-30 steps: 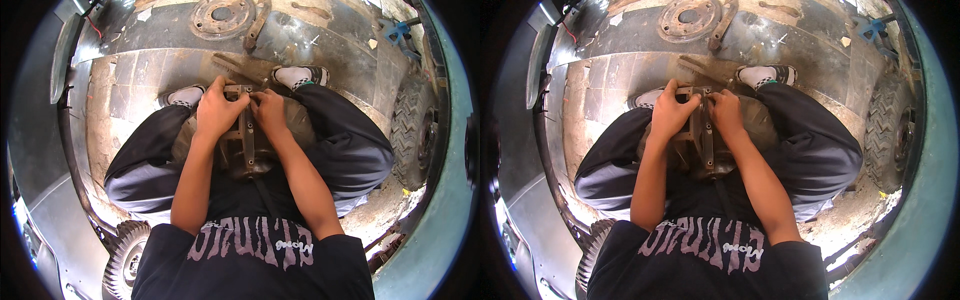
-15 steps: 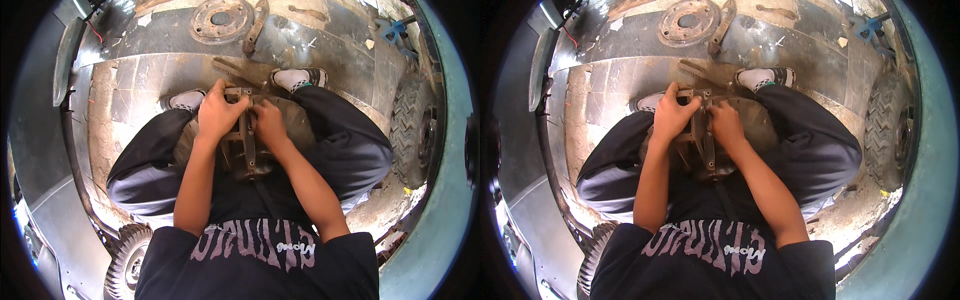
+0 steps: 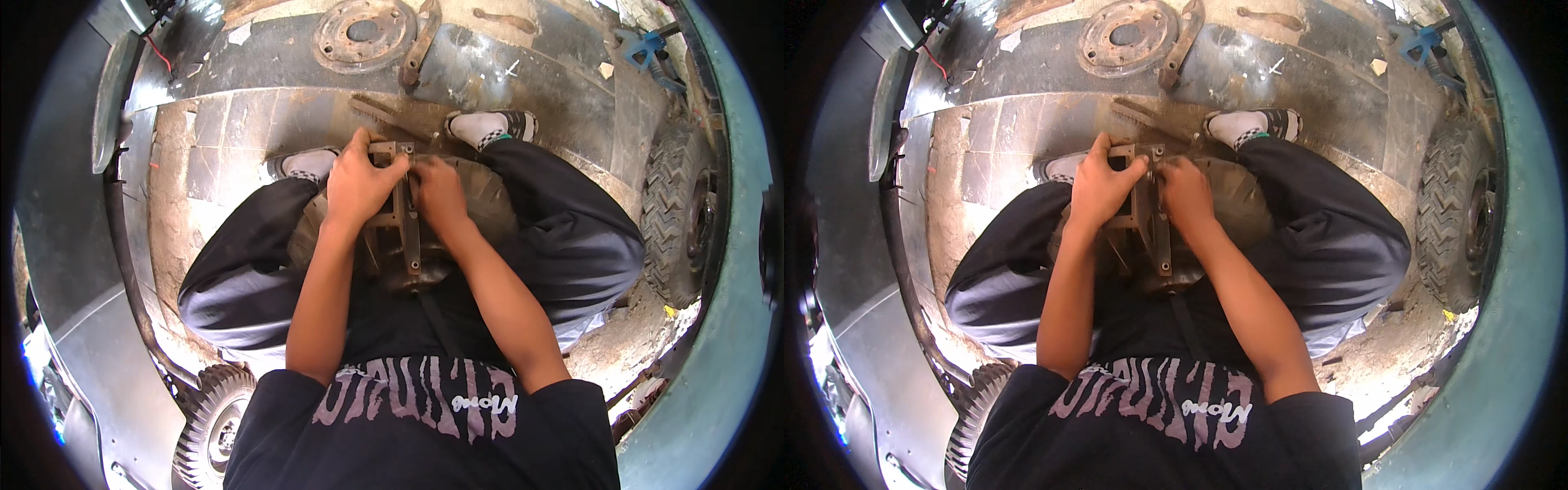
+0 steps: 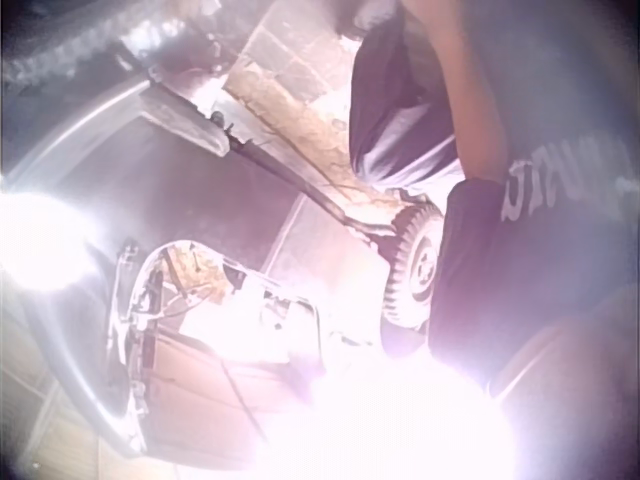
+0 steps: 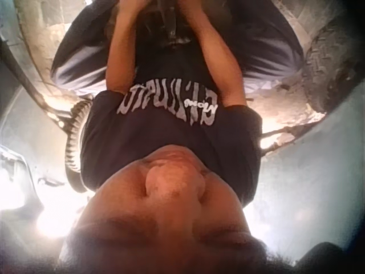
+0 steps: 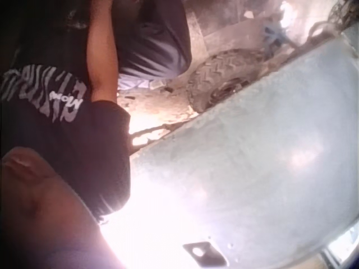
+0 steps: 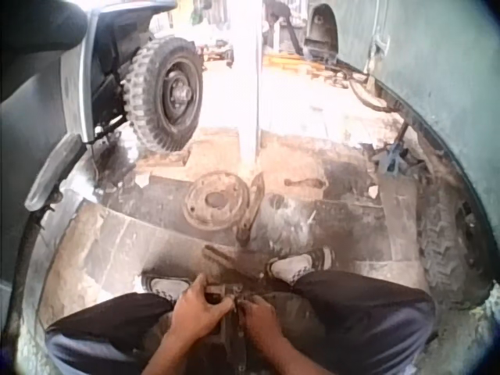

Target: The person sits on the floor and assembles a metal bracket by inserting small pins into its holes. They repeatedly adjust the bracket and insert pins one at a time, occasionally picking up additional pins from the floor.

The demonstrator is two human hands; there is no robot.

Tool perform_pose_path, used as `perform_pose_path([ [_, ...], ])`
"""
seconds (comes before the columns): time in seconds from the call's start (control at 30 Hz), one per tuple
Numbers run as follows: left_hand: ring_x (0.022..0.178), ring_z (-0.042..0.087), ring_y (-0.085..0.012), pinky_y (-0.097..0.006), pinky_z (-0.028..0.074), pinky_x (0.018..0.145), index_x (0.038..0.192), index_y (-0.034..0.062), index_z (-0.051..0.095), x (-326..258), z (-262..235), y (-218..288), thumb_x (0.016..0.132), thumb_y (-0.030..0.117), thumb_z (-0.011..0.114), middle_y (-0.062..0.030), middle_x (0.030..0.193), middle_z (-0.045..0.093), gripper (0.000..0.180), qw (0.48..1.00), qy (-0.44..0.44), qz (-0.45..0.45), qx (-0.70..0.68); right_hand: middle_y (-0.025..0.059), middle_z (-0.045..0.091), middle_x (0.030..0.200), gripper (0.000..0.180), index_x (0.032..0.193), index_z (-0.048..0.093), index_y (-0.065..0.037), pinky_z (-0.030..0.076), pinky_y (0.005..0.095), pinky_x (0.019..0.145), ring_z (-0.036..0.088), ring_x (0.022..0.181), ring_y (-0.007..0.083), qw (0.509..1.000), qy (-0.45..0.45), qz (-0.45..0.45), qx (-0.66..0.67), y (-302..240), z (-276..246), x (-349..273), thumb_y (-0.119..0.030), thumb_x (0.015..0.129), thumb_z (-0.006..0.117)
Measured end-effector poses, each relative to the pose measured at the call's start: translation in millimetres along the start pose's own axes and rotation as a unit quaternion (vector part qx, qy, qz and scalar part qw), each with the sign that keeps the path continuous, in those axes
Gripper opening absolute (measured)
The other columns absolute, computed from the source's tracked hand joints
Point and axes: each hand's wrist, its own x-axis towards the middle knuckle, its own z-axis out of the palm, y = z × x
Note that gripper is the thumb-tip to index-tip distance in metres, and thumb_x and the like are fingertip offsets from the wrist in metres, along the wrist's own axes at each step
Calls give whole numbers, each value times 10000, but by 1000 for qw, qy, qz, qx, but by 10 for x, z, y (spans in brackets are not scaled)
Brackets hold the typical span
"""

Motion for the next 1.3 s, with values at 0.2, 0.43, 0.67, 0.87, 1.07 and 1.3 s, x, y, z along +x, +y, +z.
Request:
perform_pose_path([
  [0.2, 1036, 749, -473, -551, 587, 917, 1096, 7, 686, -11, 50, -64, 826, 397, 838, -256, 1064, 783, 499, 1000, 15, 25, -2, 239, 710, 1056, 237, 1111, 830, -55, 598, 568, 901, 733, 1005, 482, 1000, 2, -10, -9, 7, -22, -63, -73, 924, 685],
  [0.43, 1060, 756, -475, -521, 586, 932, 1162, 1, 681, -2, 21, -60, 868, 392, 821, -276, 1066, 785, 509, 1000, -8, 11, 12, 233, 723, 1040, 253, 1124, 833, -67, 593, 555, 940, 727, 1040, 464, 999, -27, -13, -15, 24, -77, -177, -58, 917, 689],
  [0.67, 1081, 740, -493, -552, 582, 942, 1184, -7, 662, 27, -10, -30, 834, 410, 837, -290, 1090, 779, 572, 999, -19, 2, 35, 245, 724, 1090, 233, 1075, 836, -53, 590, 562, 946, 720, 1051, 475, 999, -24, -23, -39, -39, -88, 121, -39, 874, 720],
  [0.87, 1104, 733, -492, -584, 584, 947, 1235, 53, 651, 10, 39, -108, 797, 443, 866, -257, 1169, 770, 624, 999, -19, -4, 30, 245, 731, 1076, 221, 1079, 841, -52, 590, 568, 922, 723, 1027, 487, 998, -51, -40, 5, 72, -110, -225, -69, 872, 765],
  [1.07, 1142, 727, -470, -565, 583, 976, 1226, 58, 653, 9, 21, -19, 781, 430, 860, -244, 1208, 752, 616, 999, -33, -20, 15, 239, 734, 1010, 216, 1079, 842, -58, 596, 540, 906, 733, 990, 469, 998, 12, -55, -7, 77, -35, 207, -69, 873, 780],
  [1.3, 1152, 717, -453, -564, 581, 963, 1237, 68, 640, -29, 46, -5, 768, 413, 884, -205, 1212, 736, 632, 999, -18, -35, 19, 257, 740, 899, 107, 907, 794, -14, 580, 536, 762, 724, 853, 476, 998, -24, -53, 26, -78, -249, -309, -25, 801, 792],
])
